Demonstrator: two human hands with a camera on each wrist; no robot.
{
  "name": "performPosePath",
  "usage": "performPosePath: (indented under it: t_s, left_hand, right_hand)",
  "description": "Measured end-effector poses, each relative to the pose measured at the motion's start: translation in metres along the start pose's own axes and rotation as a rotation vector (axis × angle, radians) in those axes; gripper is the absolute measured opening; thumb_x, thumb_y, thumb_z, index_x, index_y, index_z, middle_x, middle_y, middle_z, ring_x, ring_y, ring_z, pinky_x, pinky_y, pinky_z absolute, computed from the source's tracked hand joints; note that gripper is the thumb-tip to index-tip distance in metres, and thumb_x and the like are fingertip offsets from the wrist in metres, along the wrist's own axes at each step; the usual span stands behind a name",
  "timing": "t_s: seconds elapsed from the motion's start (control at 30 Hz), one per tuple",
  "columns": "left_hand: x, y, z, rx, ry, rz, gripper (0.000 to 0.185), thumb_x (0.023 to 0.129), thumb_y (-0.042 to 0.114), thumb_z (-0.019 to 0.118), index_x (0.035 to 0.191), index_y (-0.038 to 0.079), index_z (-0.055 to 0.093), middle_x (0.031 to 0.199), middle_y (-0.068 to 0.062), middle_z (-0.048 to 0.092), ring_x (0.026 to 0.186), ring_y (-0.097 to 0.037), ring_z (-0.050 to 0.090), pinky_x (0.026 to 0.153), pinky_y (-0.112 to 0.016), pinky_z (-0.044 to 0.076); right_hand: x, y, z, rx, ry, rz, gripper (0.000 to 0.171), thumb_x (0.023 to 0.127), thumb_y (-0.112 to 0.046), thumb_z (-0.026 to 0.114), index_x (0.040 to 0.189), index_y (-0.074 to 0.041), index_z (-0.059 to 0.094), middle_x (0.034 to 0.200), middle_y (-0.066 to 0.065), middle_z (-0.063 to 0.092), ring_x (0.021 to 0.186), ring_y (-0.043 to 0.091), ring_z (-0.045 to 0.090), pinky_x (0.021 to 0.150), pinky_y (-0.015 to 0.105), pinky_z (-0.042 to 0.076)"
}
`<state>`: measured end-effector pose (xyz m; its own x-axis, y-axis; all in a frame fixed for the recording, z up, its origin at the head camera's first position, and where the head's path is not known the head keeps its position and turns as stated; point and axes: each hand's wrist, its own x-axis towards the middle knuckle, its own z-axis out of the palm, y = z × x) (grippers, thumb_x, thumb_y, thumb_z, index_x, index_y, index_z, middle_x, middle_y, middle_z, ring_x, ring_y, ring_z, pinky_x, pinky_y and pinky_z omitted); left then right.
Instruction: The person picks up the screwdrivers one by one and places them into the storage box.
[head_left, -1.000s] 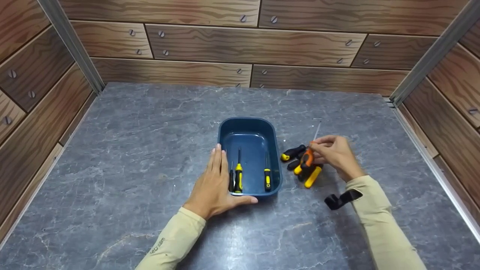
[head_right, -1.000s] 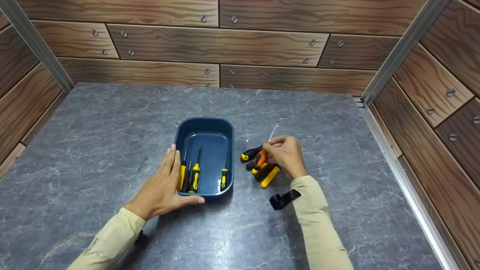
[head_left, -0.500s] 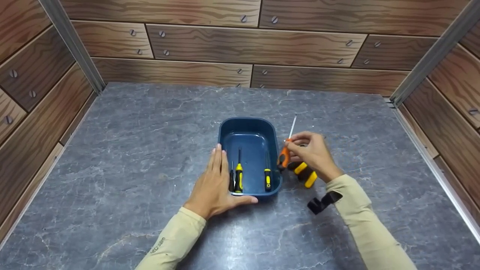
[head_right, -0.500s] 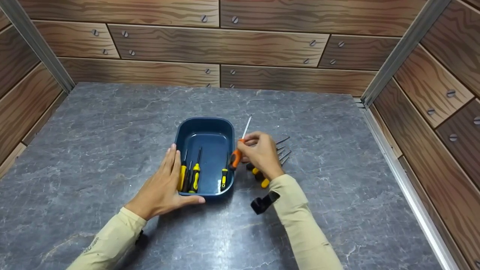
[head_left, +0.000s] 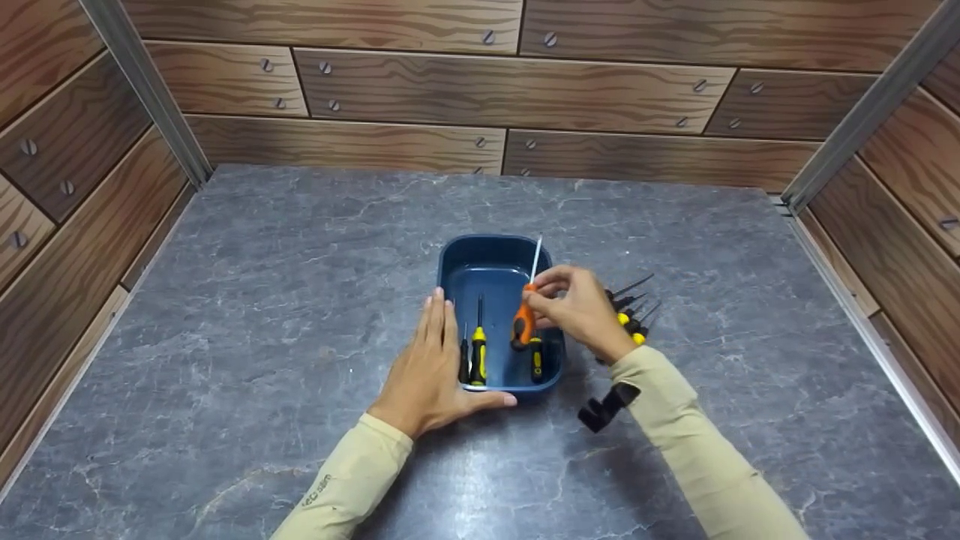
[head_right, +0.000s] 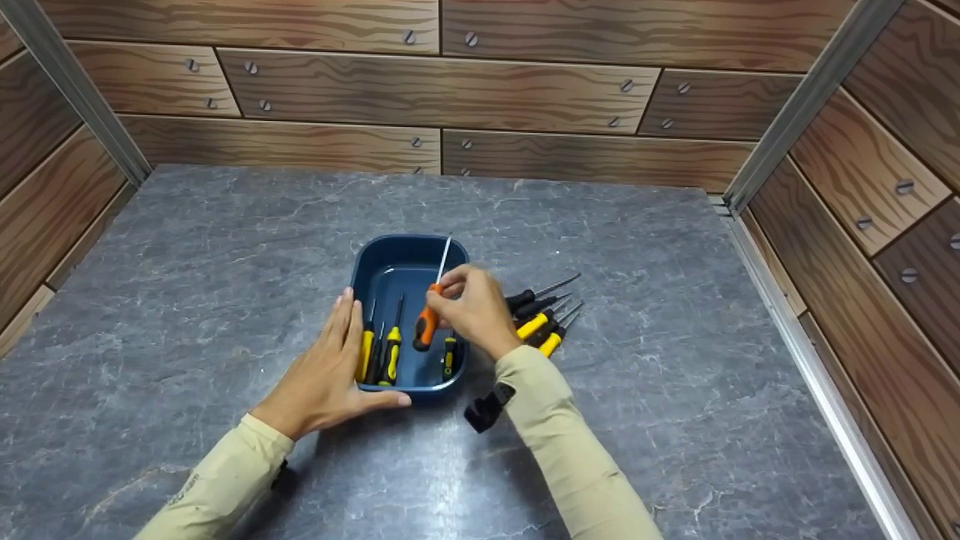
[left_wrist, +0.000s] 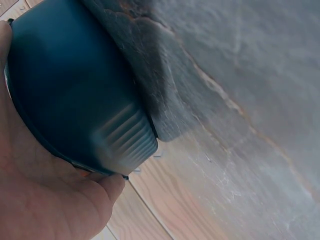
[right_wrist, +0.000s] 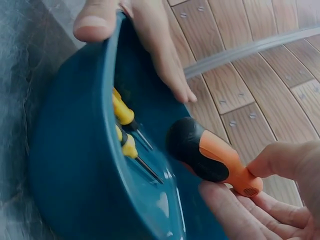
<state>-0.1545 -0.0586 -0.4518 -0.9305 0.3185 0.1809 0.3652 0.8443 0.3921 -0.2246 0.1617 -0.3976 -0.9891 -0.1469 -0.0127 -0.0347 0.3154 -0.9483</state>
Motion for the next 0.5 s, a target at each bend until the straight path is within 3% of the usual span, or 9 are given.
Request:
performPosePath:
  t_s: [0.27,0.5]
  left_hand:
    - [0.0,0.0,-0.001,0.001,-0.002,0.011,0.144,0.067,0.093,0.058,0.156,-0.011,0.016,0.165,-0.029,0.003,0.153,-0.04,0.007,0.118,-0.049,0.029]
    - [-0.001,0.001,-0.001,0.004,-0.014,0.0,0.142,0.068,0.092,0.059,0.157,-0.01,0.016,0.165,-0.028,0.002,0.153,-0.039,0.005,0.119,-0.049,0.028]
  right_hand:
    - [0.001,0.001,0.02,-0.132,-0.028,-0.003,0.019,0.087,0.001,0.073,0.104,0.007,0.064,0.095,0.019,0.07,0.068,0.022,0.071,0.068,0.044,0.062]
    - [0.0,0.004,0.032,-0.285,-0.06,0.01,0.02,0.087,-0.004,0.076,0.102,0.003,0.065,0.091,0.014,0.069,0.067,0.027,0.072,0.061,0.035,0.062]
